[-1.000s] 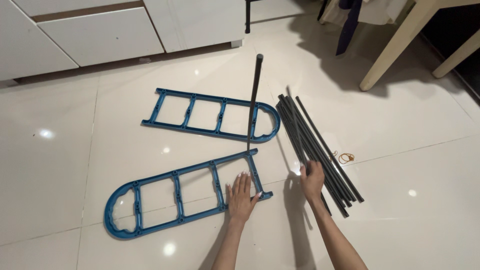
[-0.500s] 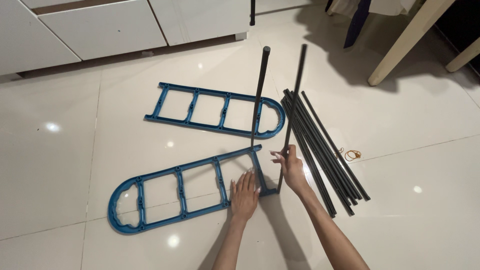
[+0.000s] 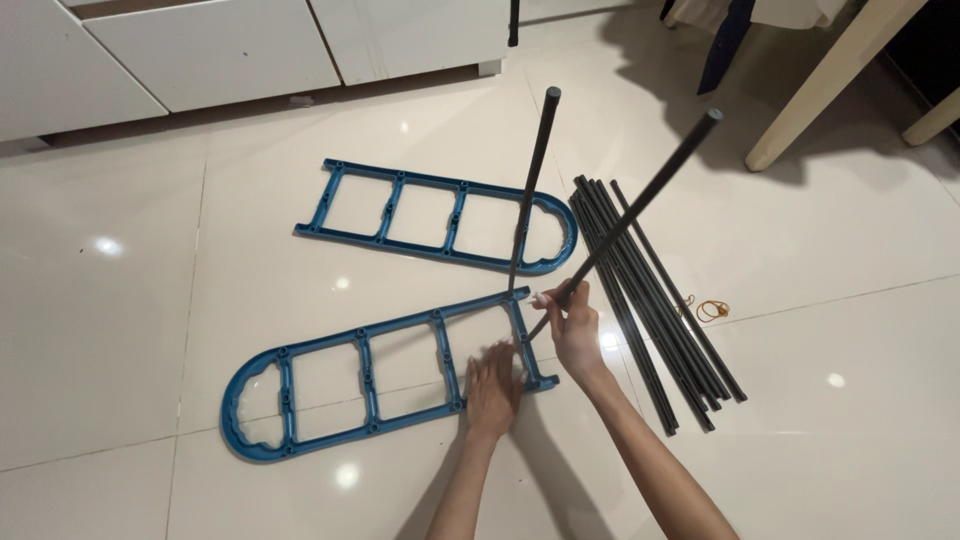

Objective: The person assembles a blue plastic ladder-like frame by inserting black metal rods into its slots. They handle the rods and frames on the floor, aligning and fitting the components together.

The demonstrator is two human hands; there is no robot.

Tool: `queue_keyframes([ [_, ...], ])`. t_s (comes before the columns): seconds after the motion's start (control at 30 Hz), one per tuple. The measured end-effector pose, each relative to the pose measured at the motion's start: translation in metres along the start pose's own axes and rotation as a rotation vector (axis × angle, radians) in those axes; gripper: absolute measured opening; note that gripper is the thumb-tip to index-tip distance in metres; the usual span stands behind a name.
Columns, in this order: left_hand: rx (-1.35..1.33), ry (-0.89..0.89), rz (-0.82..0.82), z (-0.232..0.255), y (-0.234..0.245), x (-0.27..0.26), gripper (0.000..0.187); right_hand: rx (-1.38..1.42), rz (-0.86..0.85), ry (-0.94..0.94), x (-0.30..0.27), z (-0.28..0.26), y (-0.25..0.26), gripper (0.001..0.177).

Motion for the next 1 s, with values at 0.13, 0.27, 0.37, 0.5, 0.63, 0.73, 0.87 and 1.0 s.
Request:
queue_keyframes([
  [0.13,0.01,0.018,-0.058,-0.003,-0.004,0.0,0.064,-0.003,-0.036,-0.032,0.002,0.003,-0.013,0.021],
  [0.27,-0.048,0.044,-0.075,-0.004,-0.007,-0.001,0.065,-0.005,-0.066,-0.026,-0.001,0.005,-0.021,0.023],
  [0.37,-0.059,0.041,-0.06,-0.004,-0.004,0.0,0.066,-0.017,-0.066,-0.008,-0.002,0.005,-0.022,0.021],
  [0.5,-0.06,0.034,-0.05,-0.002,-0.002,0.0,0.065,-0.001,-0.061,-0.002,-0.002,0.009,-0.02,0.02],
  [0.63,-0.108,0.034,-0.046,-0.005,0.001,-0.001,0.063,0.004,-0.081,0.006,-0.004,0.007,-0.026,0.022],
  [0.73,-0.197,0.061,-0.013,-0.009,0.008,-0.001,0.063,-0.007,-0.098,0.004,-0.005,0.004,-0.029,0.023],
  [0.87,-0.243,0.033,0.096,-0.009,0.036,0.002,0.057,-0.028,-0.104,0.052,-0.006,-0.004,-0.03,0.023],
  [1.0,-0.36,0.007,0.229,-0.002,0.096,0.017,0.048,-0.034,-0.079,0.072,-0.003,-0.011,-0.023,0.022],
])
Point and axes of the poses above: each hand's wrist, its own x-axis towards the middle knuckle, its own y-axis out of the back of the hand, z = x × y, the point moved 10 cm from there along x, towards the middle knuckle, and after that the axes turned 4 degrees about x, right-handed, at the moved point
